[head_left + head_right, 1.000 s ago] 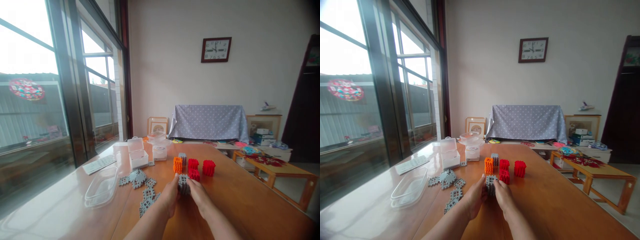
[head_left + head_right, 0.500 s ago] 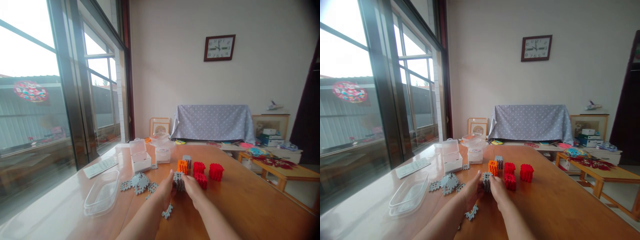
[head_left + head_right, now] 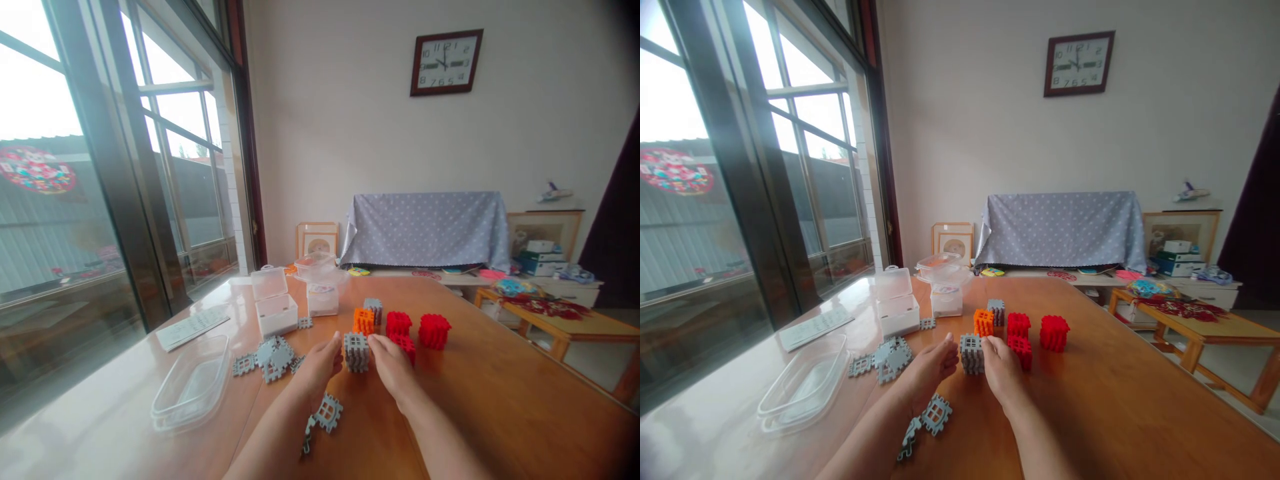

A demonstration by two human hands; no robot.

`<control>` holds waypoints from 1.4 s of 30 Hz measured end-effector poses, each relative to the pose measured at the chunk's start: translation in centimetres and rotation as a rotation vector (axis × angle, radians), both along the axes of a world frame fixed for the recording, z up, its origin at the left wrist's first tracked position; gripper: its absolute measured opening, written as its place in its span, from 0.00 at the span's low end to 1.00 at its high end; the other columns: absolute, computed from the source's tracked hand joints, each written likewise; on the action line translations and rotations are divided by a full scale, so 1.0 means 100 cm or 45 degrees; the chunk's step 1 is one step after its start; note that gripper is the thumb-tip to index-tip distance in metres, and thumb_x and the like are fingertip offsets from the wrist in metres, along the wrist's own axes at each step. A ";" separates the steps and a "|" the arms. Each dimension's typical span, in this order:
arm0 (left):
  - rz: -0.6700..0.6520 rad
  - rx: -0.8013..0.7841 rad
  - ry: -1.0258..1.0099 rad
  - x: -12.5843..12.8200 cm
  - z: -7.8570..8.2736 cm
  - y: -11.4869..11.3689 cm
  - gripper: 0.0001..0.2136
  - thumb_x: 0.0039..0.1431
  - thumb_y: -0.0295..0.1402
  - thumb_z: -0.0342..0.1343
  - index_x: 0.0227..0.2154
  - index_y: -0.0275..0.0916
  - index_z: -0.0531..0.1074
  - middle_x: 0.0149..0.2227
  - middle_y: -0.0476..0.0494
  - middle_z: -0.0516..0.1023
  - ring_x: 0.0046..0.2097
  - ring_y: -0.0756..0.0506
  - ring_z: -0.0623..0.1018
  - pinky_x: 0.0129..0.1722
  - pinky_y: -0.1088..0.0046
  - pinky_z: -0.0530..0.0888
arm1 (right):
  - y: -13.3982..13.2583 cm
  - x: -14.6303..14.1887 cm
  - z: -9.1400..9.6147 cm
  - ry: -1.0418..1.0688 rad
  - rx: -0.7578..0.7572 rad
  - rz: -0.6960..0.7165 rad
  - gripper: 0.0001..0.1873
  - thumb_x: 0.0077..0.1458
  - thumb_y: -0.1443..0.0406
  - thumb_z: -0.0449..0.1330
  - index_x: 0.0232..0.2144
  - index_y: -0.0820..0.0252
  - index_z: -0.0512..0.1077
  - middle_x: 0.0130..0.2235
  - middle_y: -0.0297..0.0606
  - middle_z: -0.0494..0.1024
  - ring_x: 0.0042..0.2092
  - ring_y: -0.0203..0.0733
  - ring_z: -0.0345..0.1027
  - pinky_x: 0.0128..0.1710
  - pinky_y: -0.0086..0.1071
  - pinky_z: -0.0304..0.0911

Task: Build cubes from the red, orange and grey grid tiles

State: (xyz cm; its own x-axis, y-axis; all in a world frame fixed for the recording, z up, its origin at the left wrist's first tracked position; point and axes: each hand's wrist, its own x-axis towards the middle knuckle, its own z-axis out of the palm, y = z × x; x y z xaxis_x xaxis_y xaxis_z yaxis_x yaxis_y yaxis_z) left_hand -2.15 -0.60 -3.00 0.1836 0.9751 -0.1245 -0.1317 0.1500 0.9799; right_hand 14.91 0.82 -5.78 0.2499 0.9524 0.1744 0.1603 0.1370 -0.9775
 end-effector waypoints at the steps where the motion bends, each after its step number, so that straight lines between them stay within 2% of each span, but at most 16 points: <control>1: 0.000 0.058 0.016 -0.004 0.001 0.001 0.30 0.49 0.61 0.59 0.39 0.34 0.75 0.37 0.42 0.74 0.42 0.45 0.73 0.46 0.69 0.68 | -0.001 0.001 0.001 -0.022 0.025 -0.022 0.23 0.53 0.48 0.59 0.40 0.58 0.79 0.39 0.43 0.83 0.45 0.53 0.74 0.48 0.41 0.64; 5: 0.063 0.255 0.133 -0.022 0.004 0.007 0.26 0.53 0.55 0.58 0.42 0.36 0.76 0.41 0.39 0.77 0.47 0.42 0.75 0.49 0.67 0.69 | -0.004 0.003 0.006 -0.090 0.124 -0.086 0.23 0.56 0.48 0.57 0.42 0.57 0.78 0.40 0.43 0.83 0.46 0.53 0.74 0.48 0.40 0.64; 11: 0.447 0.369 0.405 -0.057 0.004 0.019 0.18 0.57 0.45 0.52 0.42 0.36 0.75 0.41 0.38 0.80 0.43 0.42 0.78 0.40 0.69 0.71 | -0.004 0.005 0.002 -0.150 0.208 -0.196 0.22 0.58 0.49 0.55 0.41 0.58 0.77 0.37 0.42 0.82 0.39 0.49 0.75 0.41 0.37 0.66; 13: 0.565 0.383 0.600 -0.070 0.002 0.024 0.16 0.58 0.40 0.49 0.42 0.38 0.75 0.39 0.40 0.80 0.41 0.43 0.78 0.38 0.70 0.71 | -0.003 0.004 -0.002 -0.144 0.212 -0.200 0.23 0.58 0.48 0.54 0.39 0.58 0.77 0.36 0.41 0.82 0.38 0.48 0.75 0.40 0.37 0.66; 15: 0.669 0.401 0.903 -0.081 -0.001 0.027 0.15 0.58 0.37 0.47 0.43 0.39 0.75 0.39 0.41 0.81 0.41 0.43 0.78 0.39 0.69 0.71 | -0.003 0.002 -0.005 -0.151 0.205 -0.178 0.23 0.59 0.47 0.53 0.38 0.58 0.77 0.34 0.41 0.82 0.36 0.48 0.75 0.38 0.36 0.66; 19: 0.772 0.392 1.288 -0.088 -0.006 0.031 0.15 0.57 0.35 0.50 0.44 0.38 0.74 0.46 0.35 0.79 0.49 0.36 0.75 0.49 0.60 0.68 | -0.005 -0.001 -0.004 -0.114 0.198 -0.168 0.24 0.59 0.46 0.53 0.37 0.58 0.77 0.33 0.41 0.81 0.35 0.47 0.74 0.37 0.36 0.66; 23: 0.733 0.383 1.663 -0.081 -0.014 0.028 0.18 0.57 0.38 0.51 0.49 0.43 0.72 0.54 0.36 0.76 0.57 0.32 0.70 0.54 0.52 0.64 | -0.004 0.002 -0.002 -0.087 0.242 -0.271 0.24 0.59 0.47 0.52 0.38 0.58 0.76 0.34 0.42 0.81 0.38 0.48 0.75 0.42 0.38 0.66; 26: 0.600 0.318 1.817 -0.076 -0.017 0.023 0.19 0.57 0.41 0.51 0.50 0.44 0.72 0.57 0.37 0.73 0.61 0.30 0.66 0.56 0.49 0.62 | -0.001 0.004 -0.003 -0.049 0.278 -0.320 0.25 0.60 0.46 0.51 0.39 0.58 0.76 0.33 0.42 0.81 0.39 0.48 0.75 0.43 0.39 0.67; 29: 0.527 0.282 1.878 -0.073 -0.013 0.018 0.17 0.58 0.43 0.49 0.46 0.43 0.74 0.52 0.37 0.77 0.58 0.31 0.69 0.53 0.50 0.64 | -0.001 0.004 -0.003 -0.011 0.300 -0.326 0.27 0.60 0.45 0.50 0.39 0.59 0.76 0.33 0.42 0.80 0.38 0.48 0.75 0.44 0.39 0.67; 33: 0.621 0.355 1.895 -0.065 -0.003 0.017 0.15 0.62 0.40 0.44 0.45 0.46 0.74 0.50 0.40 0.78 0.52 0.35 0.72 0.51 0.55 0.65 | -0.004 0.001 0.001 0.024 0.301 -0.337 0.27 0.61 0.45 0.49 0.40 0.59 0.76 0.33 0.41 0.79 0.38 0.47 0.74 0.44 0.39 0.67; 37: 0.513 0.399 1.941 -0.050 0.003 0.031 0.15 0.62 0.34 0.45 0.47 0.43 0.72 0.50 0.37 0.77 0.53 0.34 0.72 0.51 0.54 0.64 | -0.006 -0.001 0.008 0.062 0.319 -0.324 0.29 0.61 0.43 0.48 0.39 0.60 0.75 0.32 0.41 0.79 0.38 0.48 0.74 0.44 0.39 0.67; 39: 0.414 0.399 1.959 -0.041 0.005 0.044 0.15 0.61 0.32 0.45 0.48 0.41 0.72 0.51 0.35 0.77 0.53 0.33 0.71 0.51 0.53 0.65 | -0.007 -0.002 0.010 0.084 0.328 -0.319 0.30 0.61 0.42 0.48 0.39 0.61 0.75 0.33 0.41 0.78 0.38 0.48 0.73 0.44 0.40 0.67; 42: 0.304 0.415 1.966 -0.030 0.007 0.067 0.16 0.60 0.29 0.45 0.48 0.39 0.72 0.50 0.33 0.77 0.54 0.34 0.72 0.51 0.57 0.66 | -0.007 -0.002 0.012 0.117 0.326 -0.328 0.32 0.61 0.41 0.46 0.39 0.60 0.75 0.32 0.40 0.78 0.37 0.48 0.72 0.43 0.40 0.67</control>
State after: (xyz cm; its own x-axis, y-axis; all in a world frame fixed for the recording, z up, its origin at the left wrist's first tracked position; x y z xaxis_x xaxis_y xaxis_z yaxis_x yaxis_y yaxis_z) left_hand -5.14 6.13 -2.30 -0.0698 0.9826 0.1723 0.9840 0.0394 0.1739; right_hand 14.73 0.08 -4.60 0.5010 0.7849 0.3646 0.1347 0.3455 -0.9287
